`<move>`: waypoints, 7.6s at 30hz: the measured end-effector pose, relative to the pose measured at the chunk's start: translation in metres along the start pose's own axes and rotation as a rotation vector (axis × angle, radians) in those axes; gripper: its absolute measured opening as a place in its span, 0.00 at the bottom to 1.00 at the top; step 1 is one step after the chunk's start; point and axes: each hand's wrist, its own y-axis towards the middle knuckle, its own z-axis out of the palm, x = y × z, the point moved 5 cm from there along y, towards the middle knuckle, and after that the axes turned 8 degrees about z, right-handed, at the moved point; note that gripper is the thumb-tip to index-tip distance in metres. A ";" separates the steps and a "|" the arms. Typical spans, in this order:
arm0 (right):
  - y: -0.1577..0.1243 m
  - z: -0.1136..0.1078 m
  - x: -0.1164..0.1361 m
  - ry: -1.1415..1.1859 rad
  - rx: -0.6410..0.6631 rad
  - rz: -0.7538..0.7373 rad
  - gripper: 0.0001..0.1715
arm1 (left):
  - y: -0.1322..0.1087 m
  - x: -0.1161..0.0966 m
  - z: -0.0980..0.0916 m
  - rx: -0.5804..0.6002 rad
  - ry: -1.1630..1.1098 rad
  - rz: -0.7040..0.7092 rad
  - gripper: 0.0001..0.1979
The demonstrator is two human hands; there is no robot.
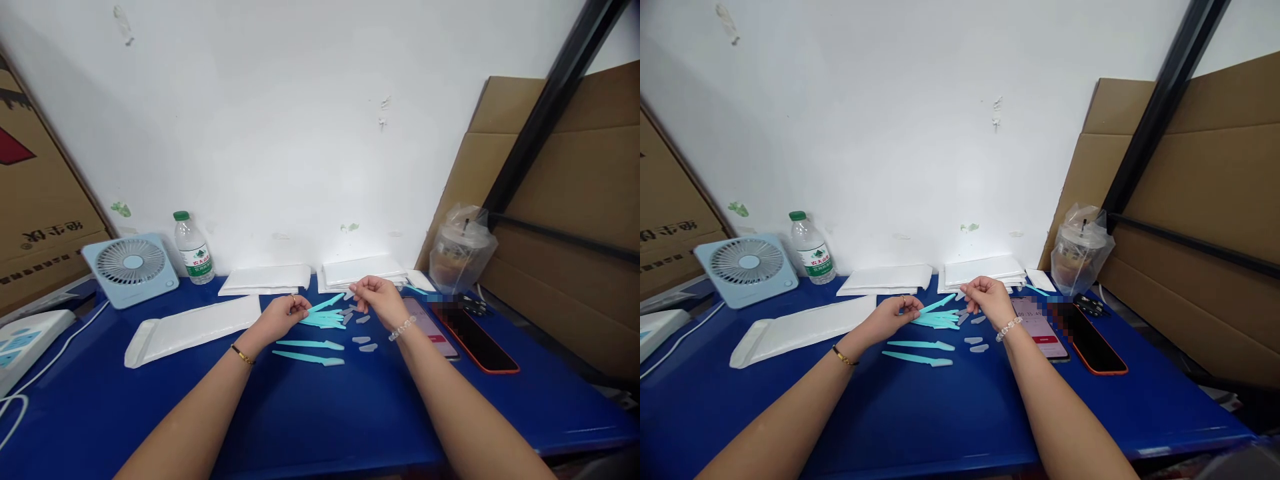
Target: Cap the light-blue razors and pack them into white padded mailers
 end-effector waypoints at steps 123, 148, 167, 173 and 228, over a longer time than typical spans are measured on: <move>-0.019 0.011 -0.025 -0.924 0.653 0.132 0.07 | 0.002 0.002 0.014 0.081 0.579 0.092 0.09; 0.000 0.003 -0.008 -0.189 0.306 0.108 0.19 | 0.002 0.018 0.009 -0.024 0.187 -0.005 0.11; 0.002 0.004 -0.020 -0.573 0.324 0.005 0.10 | -0.004 0.009 0.017 0.121 0.099 -0.026 0.14; 0.002 0.009 -0.026 -1.044 0.307 -0.237 0.04 | 0.002 0.018 0.006 -0.135 0.413 0.049 0.13; 0.005 0.008 -0.012 -0.265 0.167 -0.178 0.04 | 0.002 0.049 -0.006 -0.261 -0.231 -0.224 0.23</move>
